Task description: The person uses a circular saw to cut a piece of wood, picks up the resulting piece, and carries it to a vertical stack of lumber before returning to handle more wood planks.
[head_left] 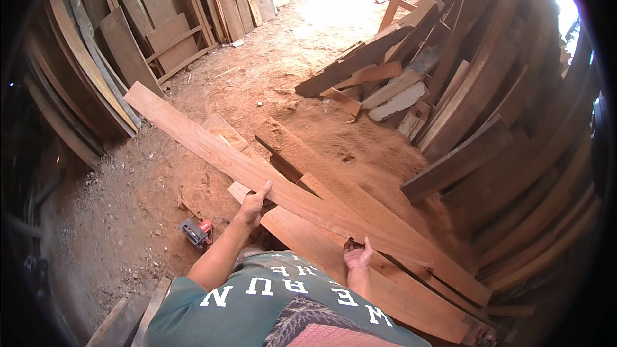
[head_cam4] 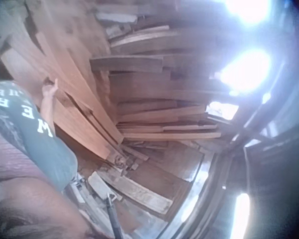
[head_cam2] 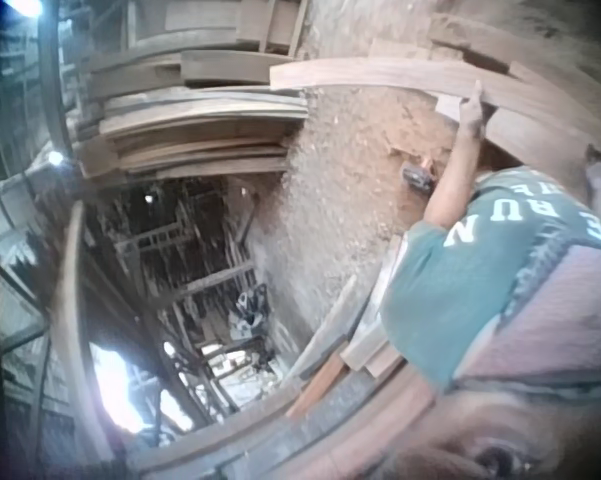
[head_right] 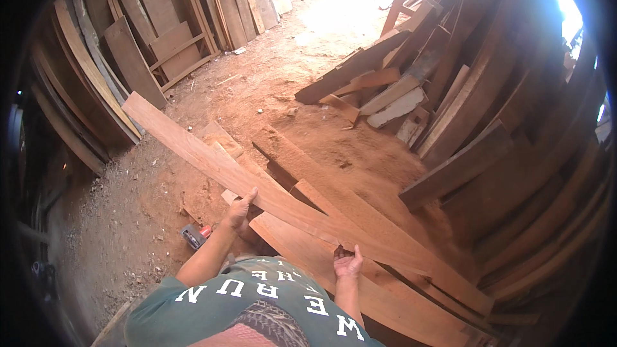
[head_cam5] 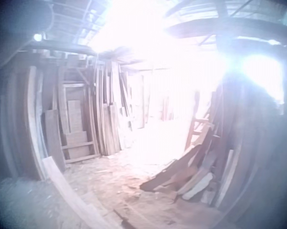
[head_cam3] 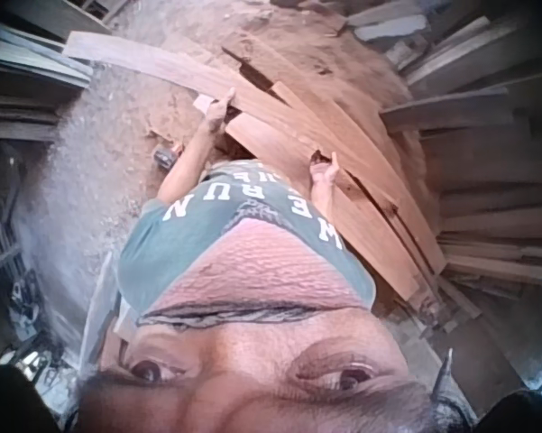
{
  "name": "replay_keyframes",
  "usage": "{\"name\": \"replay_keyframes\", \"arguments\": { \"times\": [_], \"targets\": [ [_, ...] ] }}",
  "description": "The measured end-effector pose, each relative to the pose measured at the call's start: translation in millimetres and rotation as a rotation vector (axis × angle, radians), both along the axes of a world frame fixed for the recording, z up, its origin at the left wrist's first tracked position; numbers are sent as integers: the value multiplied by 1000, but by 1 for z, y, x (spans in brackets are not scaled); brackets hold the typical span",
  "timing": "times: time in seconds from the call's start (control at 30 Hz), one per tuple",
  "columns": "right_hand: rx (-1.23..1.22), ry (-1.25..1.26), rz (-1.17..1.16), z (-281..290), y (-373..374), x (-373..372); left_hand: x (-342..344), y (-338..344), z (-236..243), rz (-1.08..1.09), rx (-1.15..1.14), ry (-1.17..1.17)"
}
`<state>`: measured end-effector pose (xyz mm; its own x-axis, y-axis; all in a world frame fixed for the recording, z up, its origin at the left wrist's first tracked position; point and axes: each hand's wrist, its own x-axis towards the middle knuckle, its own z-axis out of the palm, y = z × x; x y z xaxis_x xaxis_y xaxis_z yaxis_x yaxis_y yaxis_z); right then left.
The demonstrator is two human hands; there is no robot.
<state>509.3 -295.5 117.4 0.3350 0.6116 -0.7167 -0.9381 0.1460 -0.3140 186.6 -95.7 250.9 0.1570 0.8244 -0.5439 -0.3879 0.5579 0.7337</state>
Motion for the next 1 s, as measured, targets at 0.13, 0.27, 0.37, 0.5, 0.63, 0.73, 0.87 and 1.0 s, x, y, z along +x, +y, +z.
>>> {"name": "replay_keyframes", "arguments": {
  "times": [0.13, 0.27, 0.37, 0.5, 0.63, 0.73, 0.87, 1.0],
  "targets": [
    [118, -21, 86, 32, 12, -3, -21, 9, -17, 89, -4, -117],
    [211, -111, 196, 75, 37, -11, -46, 25, -31, 183, -23, -209],
    [270, -197, 276, 98, 63, -21, -64, 42, -35, 273, -65, -303],
    [295, -380, 299, 148, 115, -61, -101, 64, -52, 390, -45, -461],
    [261, -511, 290, 181, 169, -104, -138, 91, -30, 415, 9, -578],
    [283, -630, 280, 208, 220, -153, -183, 97, -31, 347, 2, -408],
    [442, -802, 375, 234, 287, -227, -260, 70, -112, 156, -33, 224],
    [499, -938, 465, 249, 344, -298, -334, -39, -171, -55, -70, 800]
  ]
}}
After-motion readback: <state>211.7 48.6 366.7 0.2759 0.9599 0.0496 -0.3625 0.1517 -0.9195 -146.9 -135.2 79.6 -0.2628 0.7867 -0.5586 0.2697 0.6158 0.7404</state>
